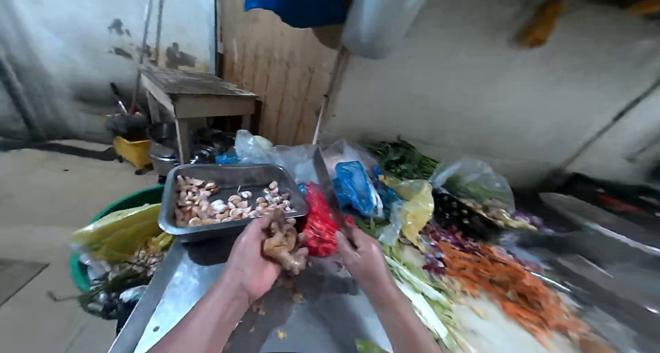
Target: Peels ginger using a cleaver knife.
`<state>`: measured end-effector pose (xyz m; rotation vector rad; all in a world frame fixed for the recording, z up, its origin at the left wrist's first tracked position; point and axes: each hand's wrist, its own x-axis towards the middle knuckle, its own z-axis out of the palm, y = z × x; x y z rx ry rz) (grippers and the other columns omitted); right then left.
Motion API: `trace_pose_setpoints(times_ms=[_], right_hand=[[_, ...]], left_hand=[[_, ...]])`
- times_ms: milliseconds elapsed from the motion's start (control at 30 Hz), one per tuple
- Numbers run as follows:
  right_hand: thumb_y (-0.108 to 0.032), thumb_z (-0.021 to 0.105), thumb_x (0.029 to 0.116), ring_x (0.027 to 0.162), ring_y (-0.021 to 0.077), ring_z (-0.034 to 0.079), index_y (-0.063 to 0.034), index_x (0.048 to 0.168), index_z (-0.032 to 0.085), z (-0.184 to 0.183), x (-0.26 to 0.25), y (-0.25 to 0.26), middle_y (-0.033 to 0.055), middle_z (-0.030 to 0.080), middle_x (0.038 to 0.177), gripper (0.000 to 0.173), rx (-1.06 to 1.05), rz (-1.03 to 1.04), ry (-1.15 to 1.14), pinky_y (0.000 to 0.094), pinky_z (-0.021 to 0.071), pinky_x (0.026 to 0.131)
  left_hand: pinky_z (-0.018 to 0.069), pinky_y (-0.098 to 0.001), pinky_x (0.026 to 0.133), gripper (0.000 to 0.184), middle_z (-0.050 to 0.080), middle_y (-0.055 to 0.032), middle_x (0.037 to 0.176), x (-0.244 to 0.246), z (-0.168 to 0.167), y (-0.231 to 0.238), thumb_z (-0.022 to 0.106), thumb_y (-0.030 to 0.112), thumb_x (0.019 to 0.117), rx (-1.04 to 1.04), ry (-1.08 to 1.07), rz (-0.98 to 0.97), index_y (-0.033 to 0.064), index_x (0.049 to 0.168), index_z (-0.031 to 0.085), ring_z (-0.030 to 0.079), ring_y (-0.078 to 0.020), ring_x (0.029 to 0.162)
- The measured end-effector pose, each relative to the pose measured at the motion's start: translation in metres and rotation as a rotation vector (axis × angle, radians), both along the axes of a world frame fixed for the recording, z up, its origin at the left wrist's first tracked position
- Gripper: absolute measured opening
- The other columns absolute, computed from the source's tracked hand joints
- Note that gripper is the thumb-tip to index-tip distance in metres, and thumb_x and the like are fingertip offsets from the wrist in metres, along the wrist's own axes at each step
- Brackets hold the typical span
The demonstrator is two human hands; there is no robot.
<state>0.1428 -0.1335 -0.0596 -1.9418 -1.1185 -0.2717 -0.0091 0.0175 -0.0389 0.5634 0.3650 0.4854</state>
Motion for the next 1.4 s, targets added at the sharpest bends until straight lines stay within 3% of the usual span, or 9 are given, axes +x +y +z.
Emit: trace_pose_setpoints(times_ms=[100,200,333,433,500,667,1067,1167,1400], right_hand=[[-0.016,0.052,0.0992,0.075,0.0149,0.069,-0.0017,0.124,0.071,-0.002,0.003,0.001,0.0119,0.074,0.092,0.034,0.003,0.001,-0.041,0.0328,0.0584,0.073],[-0.016,0.051,0.0987,0.087,0.0180,0.072,-0.0034,0.129,0.070,-0.003,0.002,0.001,0.0133,0.076,0.102,0.038,-0.047,-0.005,-0.035,0.0361,0.0587,0.082],[-0.017,0.048,0.1004,0.077,0.0212,0.070,-0.0008,0.129,0.068,0.000,-0.013,0.004,0.0146,0.073,0.097,0.039,-0.120,-0.011,0.017,0.0408,0.0586,0.074],[-0.012,0.052,0.0982,0.093,0.0209,0.074,-0.0039,0.130,0.070,0.004,-0.045,0.010,0.0134,0.076,0.108,0.037,-0.036,0.082,-0.120,0.0395,0.0602,0.084],[-0.009,0.056,0.0967,0.091,0.0183,0.074,-0.0068,0.134,0.068,0.004,-0.064,0.017,0.0096,0.076,0.108,0.039,-0.038,0.151,-0.199,0.0381,0.0621,0.080],[-0.004,0.063,0.0817,0.082,0.0250,0.075,-0.0096,0.141,0.063,0.000,-0.086,0.022,0.0110,0.075,0.103,0.059,-0.216,0.216,-0.342,0.0460,0.0625,0.068],[-0.006,0.061,0.0812,0.069,0.0227,0.071,-0.0138,0.137,0.067,-0.001,-0.084,0.024,0.0087,0.073,0.091,0.057,-0.181,0.172,-0.412,0.0408,0.0602,0.058],[-0.008,0.060,0.0823,0.068,0.0222,0.071,-0.0117,0.137,0.067,-0.003,-0.083,0.027,0.0088,0.073,0.089,0.056,-0.162,0.176,-0.447,0.0391,0.0595,0.057],[-0.006,0.062,0.0790,0.067,0.0224,0.072,-0.0070,0.138,0.064,-0.005,-0.087,0.030,0.0095,0.073,0.089,0.060,-0.177,0.135,-0.466,0.0380,0.0598,0.056]], left_hand=[[0.0597,-0.0503,0.079,0.043,0.065,-0.0215,0.110,0.000,0.002,-0.001,0.027,0.031,0.1124,-0.048,0.005,-0.008,0.0022,0.131,0.053,0.069,-0.0339,0.089],[0.0599,-0.0479,0.076,0.039,0.065,-0.0206,0.107,0.000,0.001,-0.002,0.031,0.028,0.1119,-0.065,0.004,0.001,0.0016,0.129,0.054,0.069,-0.0324,0.086],[0.0614,-0.0428,0.071,0.037,0.066,-0.0199,0.103,-0.001,0.003,-0.008,0.037,0.028,0.1118,-0.043,0.009,0.018,0.0012,0.128,0.057,0.069,-0.0299,0.082],[0.0579,-0.0349,0.060,0.044,0.067,-0.0162,0.093,-0.002,0.004,-0.010,0.033,0.037,0.1121,-0.030,0.016,0.022,0.0030,0.118,0.061,0.067,-0.0243,0.071],[0.0558,-0.0323,0.054,0.048,0.066,-0.0146,0.083,0.000,0.005,-0.006,0.032,0.040,0.1114,-0.065,0.018,0.069,0.0025,0.109,0.061,0.065,-0.0218,0.063],[0.0570,-0.0301,0.057,0.054,0.067,-0.0126,0.089,0.003,-0.013,0.004,0.024,0.045,0.1118,-0.046,-0.103,0.166,0.0052,0.115,0.060,0.067,-0.0203,0.069],[0.0548,-0.0256,0.058,0.047,0.067,-0.0086,0.090,0.006,-0.006,-0.008,0.029,0.042,0.1118,-0.032,0.003,0.360,0.0079,0.122,0.060,0.066,-0.0146,0.068],[0.0558,-0.0253,0.067,0.042,0.069,-0.0062,0.095,0.003,-0.005,-0.012,0.034,0.037,0.1117,-0.028,-0.025,0.399,0.0092,0.118,0.064,0.068,-0.0138,0.079],[0.0555,-0.0256,0.071,0.044,0.067,-0.0051,0.100,0.003,-0.014,-0.019,0.027,0.034,0.1127,0.193,-0.045,0.443,0.0099,0.123,0.062,0.066,-0.0123,0.082]])
